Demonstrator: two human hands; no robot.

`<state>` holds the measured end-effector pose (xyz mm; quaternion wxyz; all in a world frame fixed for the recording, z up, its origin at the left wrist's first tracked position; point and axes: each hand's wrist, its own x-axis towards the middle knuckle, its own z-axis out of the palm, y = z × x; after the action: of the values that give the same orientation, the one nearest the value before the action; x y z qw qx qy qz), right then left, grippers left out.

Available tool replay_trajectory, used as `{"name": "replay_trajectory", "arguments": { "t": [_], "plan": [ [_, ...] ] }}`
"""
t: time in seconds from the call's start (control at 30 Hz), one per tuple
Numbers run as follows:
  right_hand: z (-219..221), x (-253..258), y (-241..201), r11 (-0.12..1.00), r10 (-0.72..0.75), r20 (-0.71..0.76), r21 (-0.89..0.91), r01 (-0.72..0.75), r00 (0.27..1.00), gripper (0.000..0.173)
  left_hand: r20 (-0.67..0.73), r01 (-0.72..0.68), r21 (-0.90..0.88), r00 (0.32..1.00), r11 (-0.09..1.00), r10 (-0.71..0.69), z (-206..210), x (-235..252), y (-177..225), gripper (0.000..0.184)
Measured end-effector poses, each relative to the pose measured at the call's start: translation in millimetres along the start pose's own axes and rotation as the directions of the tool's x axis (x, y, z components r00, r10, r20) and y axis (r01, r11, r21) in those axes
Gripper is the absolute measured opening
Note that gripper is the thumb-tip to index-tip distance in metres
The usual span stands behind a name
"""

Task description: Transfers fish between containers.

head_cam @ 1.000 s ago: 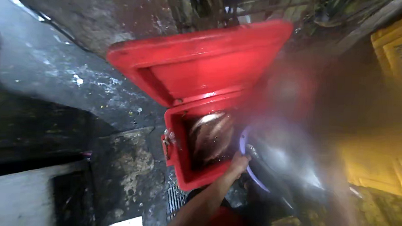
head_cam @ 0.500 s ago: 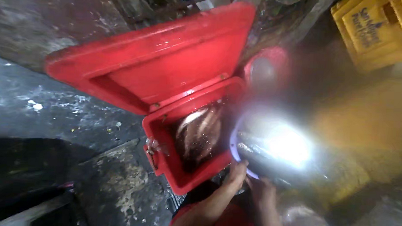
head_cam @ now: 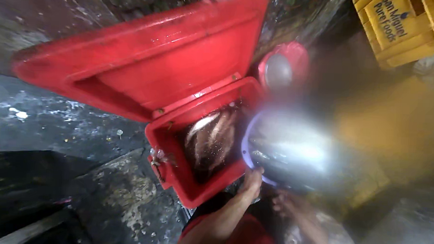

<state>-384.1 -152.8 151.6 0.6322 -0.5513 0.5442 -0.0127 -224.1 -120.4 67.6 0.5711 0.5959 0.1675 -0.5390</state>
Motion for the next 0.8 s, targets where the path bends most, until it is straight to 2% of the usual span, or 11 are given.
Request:
{"name": "replay_trajectory", "arguments": {
  "t": [0.03, 0.07, 0.1, 0.13, 0.2, 0.27, 0.37, 0.5, 0.67, 0.7, 0.8],
  "plan": [
    [-8.7, -3.5, -17.1, 0.973, -0.166, -0.065, -0.171, 0.153, 0.984, 0.034, -0.003, 0.009, -0.005, 1.000, 1.000, -0.009, 0.5, 0.4, -1.5, 0.058],
    [-17.1, -1.0, -35.4, 0.902, -0.316, -0.144, -0.352, 0.249, 0.938, 0.037, 0.000, 0.018, -0.016, 1.000, 1.000, -0.018, 1.0, -0.1, -3.2, 0.059],
    [-26.9, 9.1, -52.4, 0.799, -0.428, -0.197, -0.539, 0.267, 0.882, 0.043, 0.005, 0.022, -0.028, 1.000, 0.999, -0.022, 1.8, -0.6, -4.2, 0.059],
    [-38.1, 25.7, -67.0, 0.688, -0.474, -0.211, -0.695, 0.210, 0.855, 0.051, 0.009, 0.021, -0.036, 1.000, 0.999, -0.021, 2.4, -0.9, -4.4, 0.059],
    [-57.3, 67.6, -85.9, 0.475, -0.426, -0.202, -0.879, 0.028, 0.882, 0.070, 0.014, 0.017, -0.038, 1.000, 0.999, -0.016, 1.7, -1.3, -4.6, 0.059],
    [-66.1, 101.9, -93.4, 0.314, -0.304, -0.218, -0.942, -0.118, 0.928, 0.084, 0.022, 0.013, -0.009, 1.000, 1.000, -0.013, -0.2, 0.2, -4.7, 0.060],
    [-66.3, 126.3, -99.2, 0.189, -0.229, -0.242, -0.961, -0.201, 0.943, 0.098, 0.029, 0.000, 0.022, 1.000, 1.000, -0.001, 0.4, 1.7, -6.5, 0.066],
    [-71.1, 131.2, -113.4, 0.134, -0.198, -0.231, -0.969, -0.207, 0.953, 0.101, 0.031, -0.008, -0.007, 0.999, 1.000, 0.009, 1.2, 2.5, -6.4, 0.076],
    [-60.2, 118.8, -135.9, 0.109, -0.080, -0.241, -0.967, -0.232, 0.967, 0.086, 0.051, -0.012, 0.020, 0.999, 1.000, 0.011, 1.8, 3.0, -6.2, 0.079],
    [-59.1, 114.7, -141.2, 0.140, -0.053, -0.220, -0.967, -0.210, 0.974, 0.083, 0.050, -0.022, 0.016, 0.999, 1.000, 0.021, 1.0, 3.5, -7.1, 0.079],
    [-58.1, 88.6, -162.2, 0.392, -0.108, -0.123, -0.917, -0.071, 0.986, 0.074, 0.047, -0.028, 0.000, 0.999, 1.000, 0.028, -0.1, 3.8, -7.5, 0.082]
  ]
}}
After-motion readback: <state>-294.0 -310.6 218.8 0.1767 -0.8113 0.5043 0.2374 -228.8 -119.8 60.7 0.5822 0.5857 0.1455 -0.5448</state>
